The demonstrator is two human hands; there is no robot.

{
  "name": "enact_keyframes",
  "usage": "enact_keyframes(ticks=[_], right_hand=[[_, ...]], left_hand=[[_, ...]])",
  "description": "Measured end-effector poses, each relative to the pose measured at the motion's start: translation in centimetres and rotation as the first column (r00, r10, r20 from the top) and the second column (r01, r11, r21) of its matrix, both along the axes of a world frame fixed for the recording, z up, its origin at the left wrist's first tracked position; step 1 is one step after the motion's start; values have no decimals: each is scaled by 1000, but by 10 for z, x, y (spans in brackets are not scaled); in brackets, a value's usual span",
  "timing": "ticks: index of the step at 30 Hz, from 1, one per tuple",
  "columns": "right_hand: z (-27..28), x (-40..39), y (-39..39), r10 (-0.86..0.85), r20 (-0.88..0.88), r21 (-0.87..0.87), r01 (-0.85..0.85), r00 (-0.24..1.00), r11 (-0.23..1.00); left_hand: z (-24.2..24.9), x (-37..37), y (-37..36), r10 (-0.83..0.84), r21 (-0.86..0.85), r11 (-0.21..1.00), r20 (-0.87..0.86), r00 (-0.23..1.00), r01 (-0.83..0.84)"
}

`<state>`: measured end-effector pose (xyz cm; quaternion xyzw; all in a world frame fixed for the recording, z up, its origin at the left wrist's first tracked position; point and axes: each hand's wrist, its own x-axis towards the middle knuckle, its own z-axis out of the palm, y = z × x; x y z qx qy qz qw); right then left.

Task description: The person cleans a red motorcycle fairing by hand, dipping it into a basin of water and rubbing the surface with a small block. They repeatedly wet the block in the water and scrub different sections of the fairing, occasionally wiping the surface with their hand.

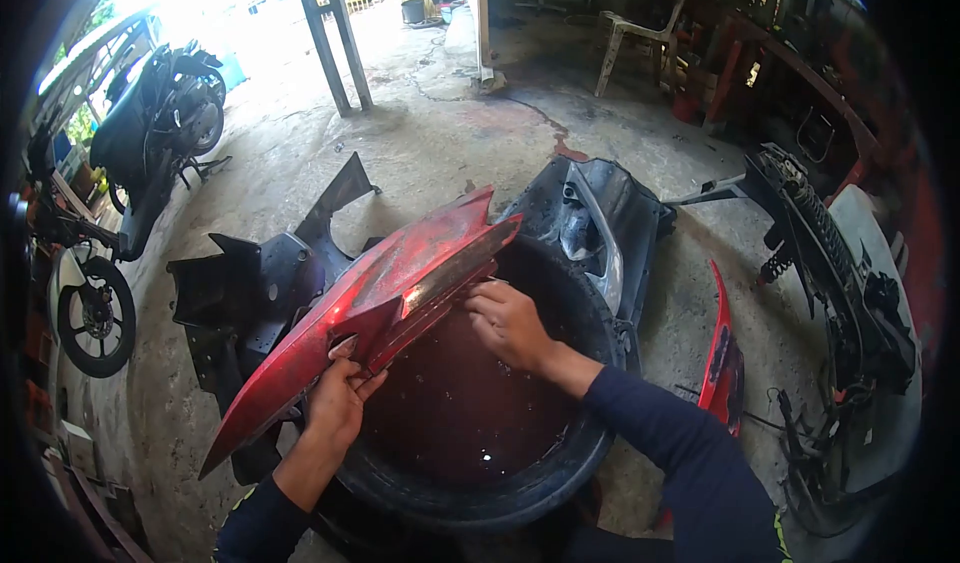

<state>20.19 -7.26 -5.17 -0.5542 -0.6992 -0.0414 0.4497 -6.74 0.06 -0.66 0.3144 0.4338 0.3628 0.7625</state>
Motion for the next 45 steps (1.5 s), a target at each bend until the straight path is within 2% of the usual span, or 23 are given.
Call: enact_keyframes(ticks=[2,4,6,7,8,10,11,12,15,19,22,24,26,27,28,30,33,36,37,38,40,42,45], right_hand=[[-13,37,11,-145,43,-78,148,988,986],[-7,42,20,-205,156,-4,209,966,978],[1,10,8,-111,217,-38,122,970,992],[11,-4,1,-27,113,-66,35,993,997],[9,8,5,-24,115,-65,32,993,997],[-8,47,12,-142,271,-55,163,952,985],[-14,57,18,-202,135,-140,220,970,965],[-9,43,13,-204,132,-139,222,970,965],[5,11,3,-22,136,-73,32,991,997],[-2,51,18,-146,206,-105,170,968,980],[8,0,-1,56,158,-55,-47,986,997],[-12,35,7,-119,146,-108,135,982,985],[-15,54,13,-184,149,-165,207,972,964],[-10,38,7,-190,166,-118,210,968,971],[2,15,-2,-90,175,-66,102,981,993],[17,-5,-8,70,174,-107,-51,982,993],[1,46,6,-138,171,-191,170,976,967],[3,-10,-10,-59,104,-111,71,993,991],[20,-33,-16,40,133,-86,-29,990,996],[18,-23,-14,39,136,-87,-28,990,996],[5,9,-8,-151,61,-170,160,987,972],[3,11,-7,-141,142,-140,160,980,977],[34,-43,-19,47,130,-99,-35,990,995]], left_hand=[[-5,0,-5,5,-9,1000,-6,1000,-5],[-4,2,-4,2,1,1000,-9,1000,-2],[2,3,-3,4,1,1000,-15,1000,-4],[2,4,-2,8,4,1000,-16,1000,-8],[1,5,-2,8,10,1000,-11,1000,-8],[0,4,-8,7,9,1000,-18,1000,-7],[1,5,-10,24,12,1000,-23,999,-24],[3,6,-10,40,15,999,-28,999,-40],[0,5,-7,25,5,1000,-23,999,-25],[-6,5,-10,4,2,1000,-7,1000,-4],[-4,6,-7,39,-10,999,4,999,-39],[-4,6,-10,36,-11,999,1,999,-36],[4,8,-13,40,-5,999,-11,999,-40],[7,9,-14,46,-1,999,-17,999,-46],[7,8,-13,54,1,999,-15,998,-54],[4,6,-10,35,4,999,13,999,-35],[4,7,-13,21,21,1000,9,1000,-22],[9,10,-15,41,29,999,16,999,-42],[7,10,-16,44,23,999,18,999,-45],[5,11,-16,43,6,999,34,999,-43],[2,9,-18,36,-6,999,41,998,-36],[1,11,-19,52,4,999,40,998,-52],[6,14,-19,77,15,997,28,997,-77]])
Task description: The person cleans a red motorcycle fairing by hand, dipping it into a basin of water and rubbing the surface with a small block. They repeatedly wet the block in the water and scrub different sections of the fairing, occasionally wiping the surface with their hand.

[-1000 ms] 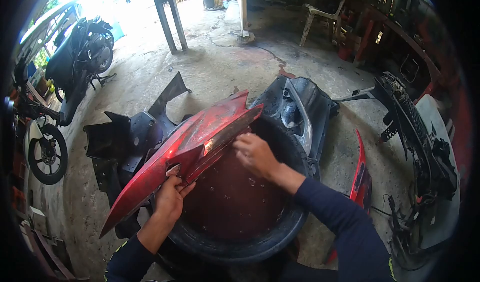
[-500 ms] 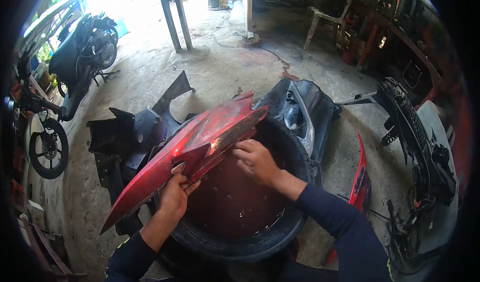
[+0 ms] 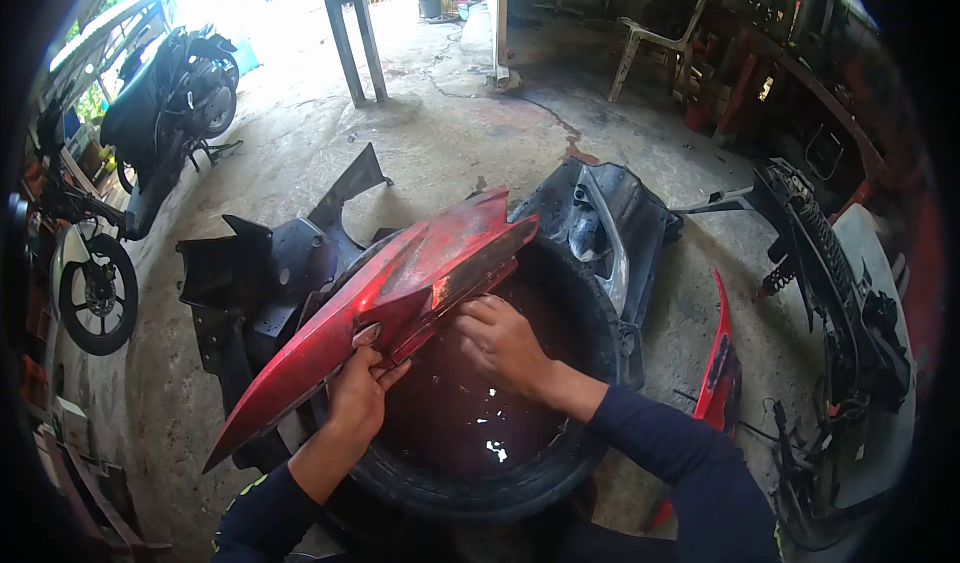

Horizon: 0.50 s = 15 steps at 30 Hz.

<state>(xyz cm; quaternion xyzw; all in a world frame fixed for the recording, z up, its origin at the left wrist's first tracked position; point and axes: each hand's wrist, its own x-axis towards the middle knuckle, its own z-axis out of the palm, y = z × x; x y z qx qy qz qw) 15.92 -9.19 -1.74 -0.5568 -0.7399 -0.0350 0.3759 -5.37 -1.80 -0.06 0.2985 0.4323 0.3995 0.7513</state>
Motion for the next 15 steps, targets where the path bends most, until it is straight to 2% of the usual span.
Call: enact_keyframes(ticks=[1,3,5,7,8,9,11,12,13,15], right_hand=[[-8,13,0,-3,1,-11,3,1000,1000],[-32,65,13,-261,3,-90,261,965,961],[-30,61,15,-234,60,-93,239,970,967],[-14,15,2,-60,77,61,55,995,997],[-9,16,1,-15,48,32,13,999,999],[-19,39,6,-99,84,-100,107,992,989],[-40,80,21,-260,47,-26,261,964,965],[-38,75,22,-266,61,-6,267,962,964],[-26,56,16,-215,122,-108,228,969,968],[-5,9,8,2,60,44,-4,998,999]], left_hand=[[-1,-1,-3,-3,-11,1000,1,1000,3],[0,-2,-4,-20,-10,1000,4,1000,20],[1,-3,-1,-24,9,1000,13,1000,24],[0,-2,0,-24,19,1000,30,999,23],[0,-1,0,-24,-1,1000,21,1000,24],[-1,-3,-2,-30,-24,999,2,1000,30],[-4,-2,-3,-29,-9,1000,16,999,29],[-5,-3,-4,-25,2,1000,29,999,25],[-2,-2,-3,-22,3,1000,32,999,21],[3,-1,-2,-7,2,1000,13,1000,7]])
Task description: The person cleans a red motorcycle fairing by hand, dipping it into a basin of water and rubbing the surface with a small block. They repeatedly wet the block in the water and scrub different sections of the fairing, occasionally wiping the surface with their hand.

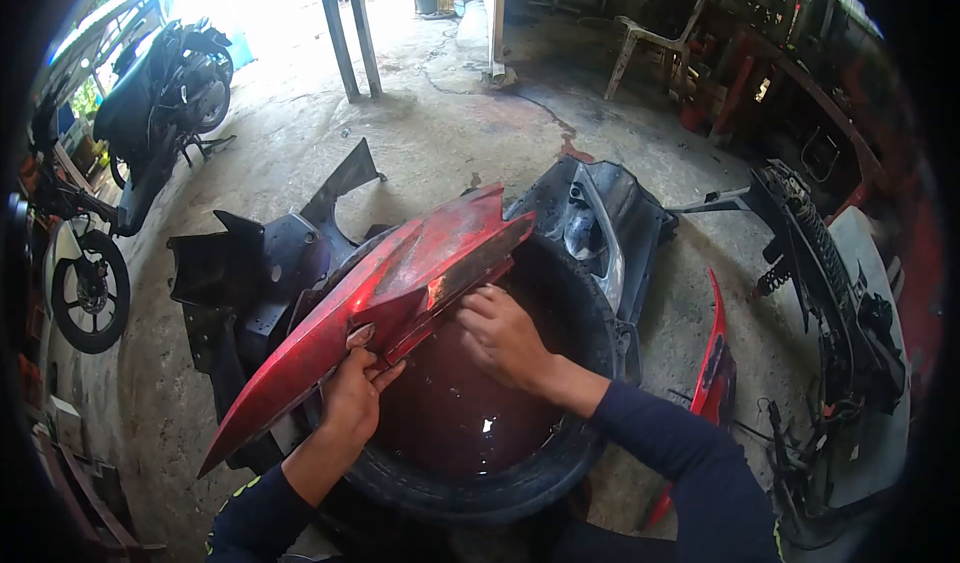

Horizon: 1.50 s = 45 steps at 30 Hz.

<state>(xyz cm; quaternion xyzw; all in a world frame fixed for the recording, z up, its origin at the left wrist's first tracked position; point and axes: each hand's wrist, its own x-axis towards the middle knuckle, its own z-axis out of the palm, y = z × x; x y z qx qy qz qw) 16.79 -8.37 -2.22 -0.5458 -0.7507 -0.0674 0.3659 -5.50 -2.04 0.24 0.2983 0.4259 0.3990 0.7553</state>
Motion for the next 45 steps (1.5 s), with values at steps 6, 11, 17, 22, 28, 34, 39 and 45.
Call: enact_keyframes(ticks=[6,11,17,22,28,34,39,45], right_hand=[[-19,39,5,-117,99,-62,124,988,990],[-26,58,17,-171,-68,-59,167,983,984],[-18,35,4,-122,-93,-54,117,988,992],[-19,25,-1,-63,-69,-52,60,996,997],[-20,59,7,-207,-143,-154,185,968,971],[-29,81,20,-226,-48,-22,225,973,974],[-13,25,5,-9,-91,-50,4,996,999],[-21,30,8,-128,40,84,124,991,989]], left_hand=[[-9,-1,5,-2,-6,1000,-7,1000,2],[-11,-1,8,-13,-40,999,-8,1000,13],[-10,-2,12,-7,-43,999,-21,1000,7],[-9,-2,12,13,-52,999,-35,999,-14],[-14,-5,13,-9,-57,998,-50,999,6],[-14,-3,8,-12,-35,999,-36,999,11],[-16,-2,11,11,-71,997,-57,998,-15],[-13,-1,11,3,-29,1000,-28,1000,-4]])
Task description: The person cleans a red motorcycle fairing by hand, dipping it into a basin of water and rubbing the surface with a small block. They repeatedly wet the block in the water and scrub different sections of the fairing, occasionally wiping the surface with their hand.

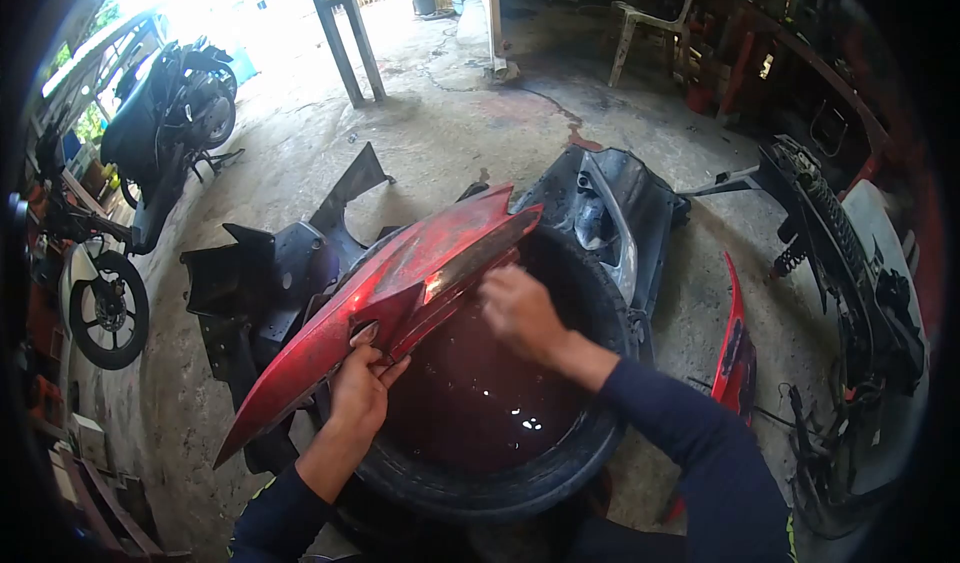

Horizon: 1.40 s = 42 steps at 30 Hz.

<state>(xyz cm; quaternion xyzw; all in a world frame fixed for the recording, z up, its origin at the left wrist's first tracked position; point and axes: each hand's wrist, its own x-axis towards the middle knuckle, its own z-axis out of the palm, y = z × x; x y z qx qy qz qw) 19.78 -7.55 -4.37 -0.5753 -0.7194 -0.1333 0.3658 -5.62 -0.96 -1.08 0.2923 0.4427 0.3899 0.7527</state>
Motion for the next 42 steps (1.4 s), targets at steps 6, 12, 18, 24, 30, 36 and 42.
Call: enact_keyframes(ticks=[6,12,18,24,30,36,42], right_hand=[[-2,25,3,-84,-18,-117,81,996,990],[18,0,-5,-65,-107,-123,52,992,991],[31,-35,-18,-9,-164,-165,-19,986,986],[50,-62,-21,162,-136,-52,-171,977,984],[6,-5,-9,-75,-123,-96,63,990,993],[-10,50,5,-120,-108,-176,100,987,979],[-6,37,-7,3,-23,-165,-6,1000,986]], left_hand=[[16,8,-10,6,14,1000,30,1000,-6],[18,12,-15,3,16,1000,48,999,-4],[17,15,-19,28,9,1000,82,996,-28],[27,19,-22,27,16,999,66,997,-28],[23,18,-16,34,15,999,70,997,-35],[18,14,-19,21,16,1000,75,997,-22],[21,13,-20,27,-3,1000,91,995,-27]])
